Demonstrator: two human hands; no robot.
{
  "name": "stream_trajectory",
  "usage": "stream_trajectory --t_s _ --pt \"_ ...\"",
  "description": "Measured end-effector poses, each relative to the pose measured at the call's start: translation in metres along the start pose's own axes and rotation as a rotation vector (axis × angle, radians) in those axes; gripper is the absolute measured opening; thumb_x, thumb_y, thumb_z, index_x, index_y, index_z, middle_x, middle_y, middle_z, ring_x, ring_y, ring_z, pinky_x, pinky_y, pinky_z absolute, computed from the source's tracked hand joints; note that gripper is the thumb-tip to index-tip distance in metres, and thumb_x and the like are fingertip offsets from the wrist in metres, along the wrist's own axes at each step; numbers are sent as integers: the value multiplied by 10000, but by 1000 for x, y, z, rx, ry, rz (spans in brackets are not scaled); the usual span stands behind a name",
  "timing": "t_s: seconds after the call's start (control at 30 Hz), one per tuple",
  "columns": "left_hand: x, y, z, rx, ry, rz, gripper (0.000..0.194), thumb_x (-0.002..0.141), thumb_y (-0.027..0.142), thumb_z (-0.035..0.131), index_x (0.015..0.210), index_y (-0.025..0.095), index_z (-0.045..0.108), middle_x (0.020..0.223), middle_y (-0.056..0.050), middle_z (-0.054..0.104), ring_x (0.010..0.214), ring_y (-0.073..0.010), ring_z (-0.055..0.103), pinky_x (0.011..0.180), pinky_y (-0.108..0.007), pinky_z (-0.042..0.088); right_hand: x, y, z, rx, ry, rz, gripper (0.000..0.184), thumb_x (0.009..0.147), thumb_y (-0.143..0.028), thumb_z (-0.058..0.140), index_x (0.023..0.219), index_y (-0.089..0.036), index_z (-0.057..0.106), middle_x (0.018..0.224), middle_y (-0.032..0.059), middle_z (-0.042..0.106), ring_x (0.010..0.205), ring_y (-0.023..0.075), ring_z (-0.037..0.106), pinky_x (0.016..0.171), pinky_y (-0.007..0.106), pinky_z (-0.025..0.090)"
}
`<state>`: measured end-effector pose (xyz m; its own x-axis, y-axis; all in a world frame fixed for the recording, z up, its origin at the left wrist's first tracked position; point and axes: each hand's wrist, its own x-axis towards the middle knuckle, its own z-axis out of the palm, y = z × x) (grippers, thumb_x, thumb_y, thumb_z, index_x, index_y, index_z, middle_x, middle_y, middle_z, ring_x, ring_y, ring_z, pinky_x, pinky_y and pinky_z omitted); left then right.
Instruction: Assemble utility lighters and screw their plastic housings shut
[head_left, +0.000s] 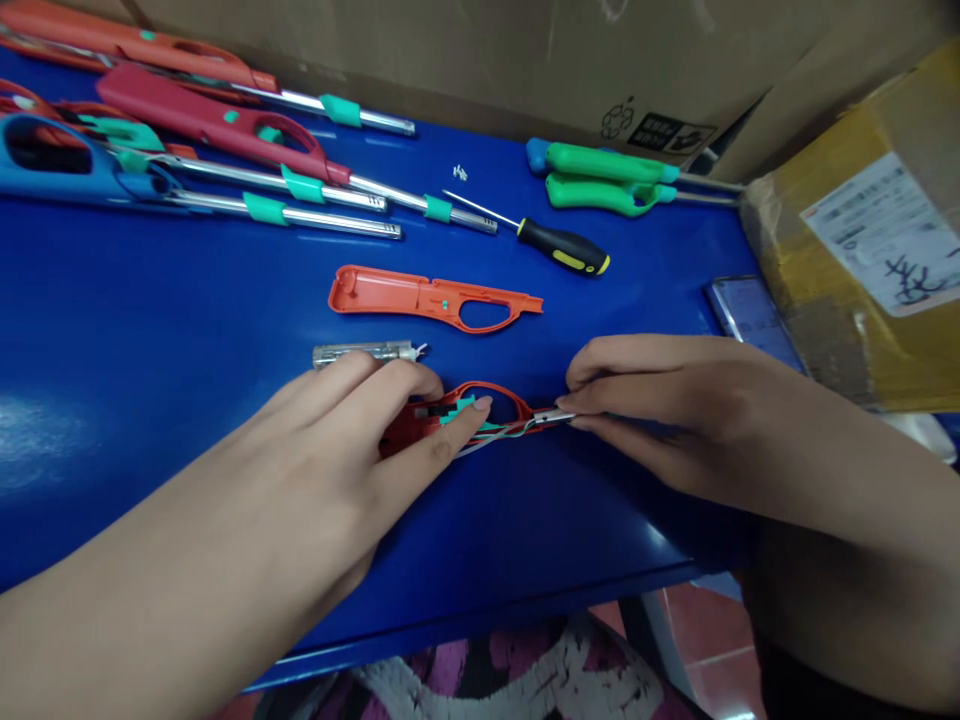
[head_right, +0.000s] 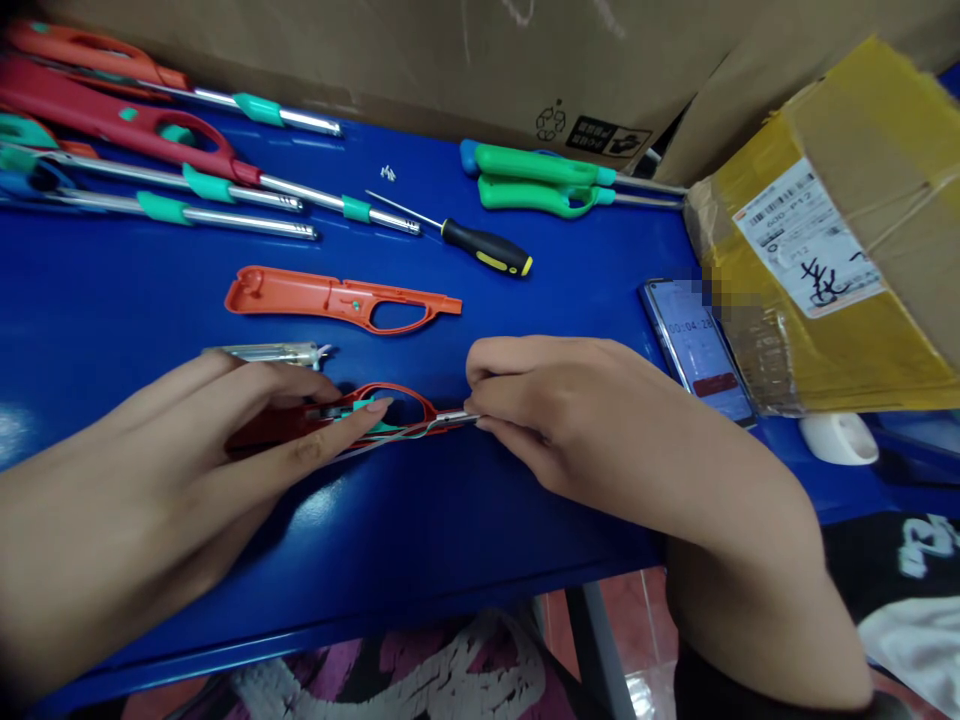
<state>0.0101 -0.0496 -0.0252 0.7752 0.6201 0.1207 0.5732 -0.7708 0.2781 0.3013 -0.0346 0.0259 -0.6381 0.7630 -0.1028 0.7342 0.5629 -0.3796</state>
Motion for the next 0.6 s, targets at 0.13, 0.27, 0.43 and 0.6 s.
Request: stream_trajectory --t_s 0.13,0.27,0.43,0.6 --pt "1 1 2 -10 11 6 551 1026 157 294 1526 342 432 1266 -58 518 1128 -274 526 942 -477 469 2 -4 2 -51 -30 -82 272 1004 -174 487 951 -220 750 973 59 717 806 196 674 718 320 504" --pt "1 0 3 4 12 11 548 1029 170 297 1527 357 428 1290 -59 517 1162 -287 524 979 -485 469 1 -2 4 -117 -23 -88 256 999 -175 493 999 -214 746 980 64 732 857 222 689 751 339 523" --pt "-1 -2 2 14 0 -4 534 999 158 356 1473 369 481 1237 -71 549 1114 -290 532 928 -445 463 1 3 3 -119 -7 -89 188 1000 -330 569 1076 -248 721 1135 48 728 971 226 694 812 353 530" --pt "-1 -2 1 21 -25 -17 582 955 128 377 1485 352 467 1178 -82 562 1028 -284 526 853 -445 459 12 2 9 106 106 -9 137 964 -328 642 981 -222 728 1026 39 745 963 195 687 855 324 522"
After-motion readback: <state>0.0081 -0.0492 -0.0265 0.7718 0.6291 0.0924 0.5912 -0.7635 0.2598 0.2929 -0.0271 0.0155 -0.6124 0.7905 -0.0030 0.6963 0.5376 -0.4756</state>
